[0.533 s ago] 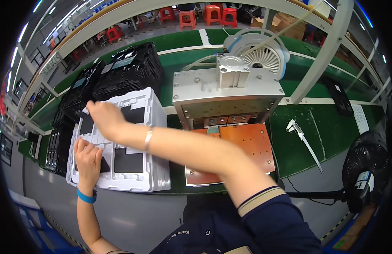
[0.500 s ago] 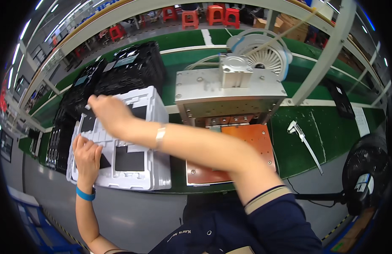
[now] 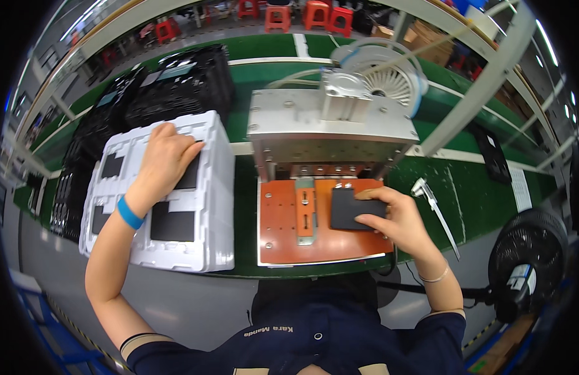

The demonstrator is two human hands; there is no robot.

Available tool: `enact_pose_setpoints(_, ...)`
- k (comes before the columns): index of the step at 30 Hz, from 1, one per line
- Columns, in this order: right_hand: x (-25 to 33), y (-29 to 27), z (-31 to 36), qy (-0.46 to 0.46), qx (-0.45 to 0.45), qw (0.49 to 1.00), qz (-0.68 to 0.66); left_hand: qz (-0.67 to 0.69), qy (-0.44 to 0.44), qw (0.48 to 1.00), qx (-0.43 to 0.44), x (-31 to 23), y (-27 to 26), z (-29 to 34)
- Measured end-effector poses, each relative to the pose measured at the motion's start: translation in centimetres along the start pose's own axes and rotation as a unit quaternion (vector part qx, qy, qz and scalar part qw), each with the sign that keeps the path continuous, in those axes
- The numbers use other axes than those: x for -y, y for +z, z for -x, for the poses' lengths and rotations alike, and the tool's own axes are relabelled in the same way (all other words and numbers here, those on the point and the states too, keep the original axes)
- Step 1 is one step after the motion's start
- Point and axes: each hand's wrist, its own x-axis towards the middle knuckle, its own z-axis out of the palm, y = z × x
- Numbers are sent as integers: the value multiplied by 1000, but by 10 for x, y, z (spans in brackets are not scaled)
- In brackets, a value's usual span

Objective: The person picks up small black rectangular components from a white tray and places them into a metal jig on a workbench. They press down on the components to secure them, occasionally using a caliper to measure the items. The person repeats this process, moving components from the tray to the jig and then back to the tray.

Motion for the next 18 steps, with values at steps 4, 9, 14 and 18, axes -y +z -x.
enact_pose_setpoints(4, -21, 21, -9, -168, -19, 969, 180, -15, 87, 994, -66, -35, -17, -15)
enact_pose_setpoints(9, -23, 24, -22, -275, -50, 925, 259, 134, 285, 944, 94, -124, -18, -10)
enact_pose_setpoints(14, -26, 41, -33, -320, -14, 903, 287, 132, 301, 914, 237, -159, 9, 6)
enact_pose_setpoints(18, -24, 46, -30, -317, -24, 890, 328, 129, 305, 899, 287, -159, 18, 6)
